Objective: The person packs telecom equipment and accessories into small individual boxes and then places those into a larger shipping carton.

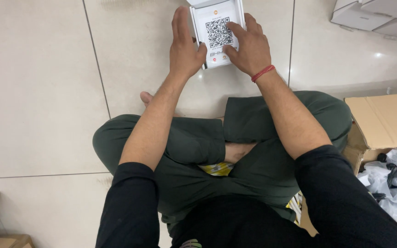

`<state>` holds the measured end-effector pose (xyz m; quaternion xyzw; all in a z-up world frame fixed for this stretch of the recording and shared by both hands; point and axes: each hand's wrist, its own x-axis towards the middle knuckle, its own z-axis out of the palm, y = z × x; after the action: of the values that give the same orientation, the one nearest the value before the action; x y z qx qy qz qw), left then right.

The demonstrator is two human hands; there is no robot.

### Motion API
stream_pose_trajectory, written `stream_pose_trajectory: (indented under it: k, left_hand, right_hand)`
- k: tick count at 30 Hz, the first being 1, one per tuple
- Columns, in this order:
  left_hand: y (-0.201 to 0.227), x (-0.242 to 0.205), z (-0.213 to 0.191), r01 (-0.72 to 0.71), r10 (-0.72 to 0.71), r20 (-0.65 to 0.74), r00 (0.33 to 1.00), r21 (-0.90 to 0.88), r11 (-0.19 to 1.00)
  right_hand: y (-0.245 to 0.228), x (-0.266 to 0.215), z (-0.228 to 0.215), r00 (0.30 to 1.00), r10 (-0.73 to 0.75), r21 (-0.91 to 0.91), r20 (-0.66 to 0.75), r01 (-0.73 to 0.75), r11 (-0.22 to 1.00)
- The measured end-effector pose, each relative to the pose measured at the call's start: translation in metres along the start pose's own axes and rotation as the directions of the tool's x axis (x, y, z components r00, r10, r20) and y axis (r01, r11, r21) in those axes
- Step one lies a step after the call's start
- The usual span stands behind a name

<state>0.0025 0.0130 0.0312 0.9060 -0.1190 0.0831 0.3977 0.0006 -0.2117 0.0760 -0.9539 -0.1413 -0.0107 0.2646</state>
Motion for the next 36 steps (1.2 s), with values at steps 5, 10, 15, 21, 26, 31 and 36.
stream_pose_trajectory:
  k: [5, 10, 15, 21, 26, 31, 36]
  left_hand:
    - [-0.010, 0.004, 0.001, 0.217, -0.197, 0.120, 0.973, -0.183, 0.959]
    - [-0.003, 0.009, -0.010, 0.365, -0.305, 0.242, 0.921, -0.262, 0.893]
    - [-0.022, 0.007, -0.008, 0.227, -0.172, 0.208, 0.963, -0.280, 0.933]
    - [-0.040, 0.008, -0.003, 0.301, -0.207, 0.267, 0.941, -0.387, 0.871]
    - [-0.014, 0.017, -0.019, 0.488, -0.326, 0.367, 0.871, -0.569, 0.662]
    - [-0.019, 0.015, -0.014, 0.482, -0.363, 0.321, 0.875, -0.507, 0.715]
    - [-0.028, 0.011, -0.009, 0.458, -0.373, 0.281, 0.884, -0.365, 0.810]
  right_hand:
    - [-0.004, 0.002, -0.004, 1.000, -0.005, -0.017, 0.031, 0.005, 1.000]
    - [-0.008, 0.003, -0.010, 0.997, -0.012, 0.024, 0.071, 0.010, 1.000]
    - [-0.014, 0.000, -0.019, 0.970, 0.048, -0.008, 0.238, -0.048, 0.999]
    - [0.020, 0.003, -0.010, 0.992, -0.102, 0.148, 0.078, 0.090, 0.985]
    - [0.044, 0.008, 0.003, 0.993, 0.018, 0.473, -0.120, 0.041, 0.880]
    - [0.018, 0.016, -0.027, 0.984, 0.146, 0.624, 0.101, -0.177, 0.761]
    - [0.027, 0.012, -0.036, 0.994, 0.050, 0.767, 0.096, -0.106, 0.633]
